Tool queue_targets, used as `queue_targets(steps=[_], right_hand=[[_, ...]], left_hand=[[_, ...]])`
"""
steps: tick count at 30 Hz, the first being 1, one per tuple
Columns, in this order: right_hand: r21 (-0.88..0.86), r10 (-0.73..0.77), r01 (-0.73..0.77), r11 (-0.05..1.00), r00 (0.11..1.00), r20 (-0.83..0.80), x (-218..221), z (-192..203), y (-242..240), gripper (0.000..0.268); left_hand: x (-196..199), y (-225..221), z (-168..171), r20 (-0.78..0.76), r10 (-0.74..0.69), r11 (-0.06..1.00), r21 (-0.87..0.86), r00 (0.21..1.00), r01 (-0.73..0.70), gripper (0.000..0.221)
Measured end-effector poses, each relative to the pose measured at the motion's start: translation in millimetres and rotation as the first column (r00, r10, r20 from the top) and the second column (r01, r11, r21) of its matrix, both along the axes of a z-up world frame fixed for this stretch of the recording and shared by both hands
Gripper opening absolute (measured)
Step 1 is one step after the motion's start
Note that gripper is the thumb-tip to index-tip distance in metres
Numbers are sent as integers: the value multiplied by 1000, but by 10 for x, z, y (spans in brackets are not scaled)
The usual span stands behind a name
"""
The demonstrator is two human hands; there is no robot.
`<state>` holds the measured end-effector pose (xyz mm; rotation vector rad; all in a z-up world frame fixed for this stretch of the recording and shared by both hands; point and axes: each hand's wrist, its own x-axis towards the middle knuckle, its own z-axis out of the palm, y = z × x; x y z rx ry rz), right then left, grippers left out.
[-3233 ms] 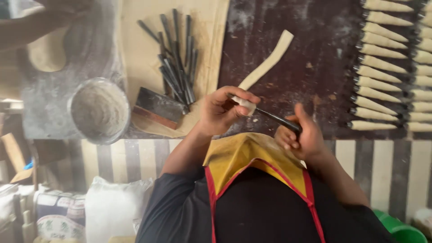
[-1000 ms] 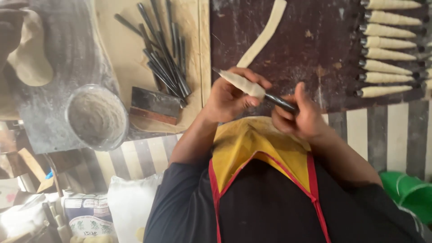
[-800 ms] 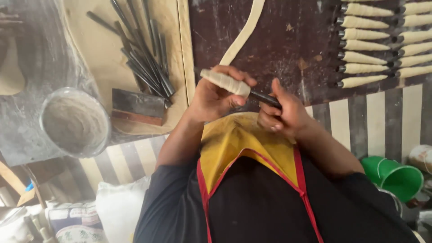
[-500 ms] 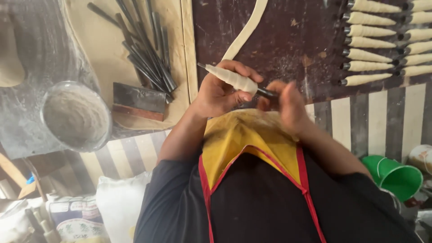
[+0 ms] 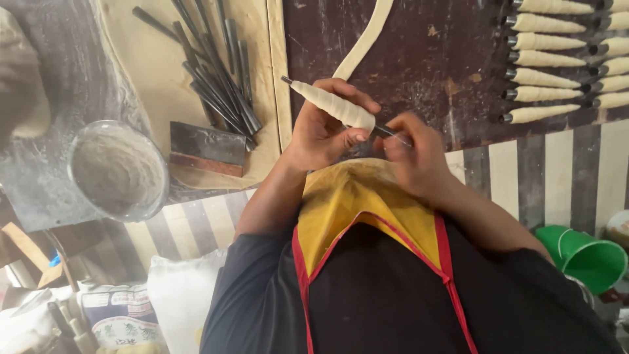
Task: Wrapping strips of dough around metal cones to prepare cream horns.
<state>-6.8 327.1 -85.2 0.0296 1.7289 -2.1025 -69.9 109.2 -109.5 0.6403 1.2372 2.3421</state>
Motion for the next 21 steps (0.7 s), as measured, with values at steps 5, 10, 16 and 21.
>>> queue_targets(steps=[5,10,16,21], right_hand=[[116,-64,83,990,985,-158,-27,104,-10,67],[575,128,568,589,637,-760,14,87,-71,58],[339,-27,113,934,968,-248,120,-390,59,47],[623,241,555,551,609,-756,40,-146,-69,42]], left_hand=[[36,-16,2,35,12,1000,27,999,-12,64],[11,7,2,40,39,999,33,998,-40,68],[24,20,4,-16,62,998,-30,998,-63,73],[52,36,-38,-13,41,999,-9,999,-41,77]])
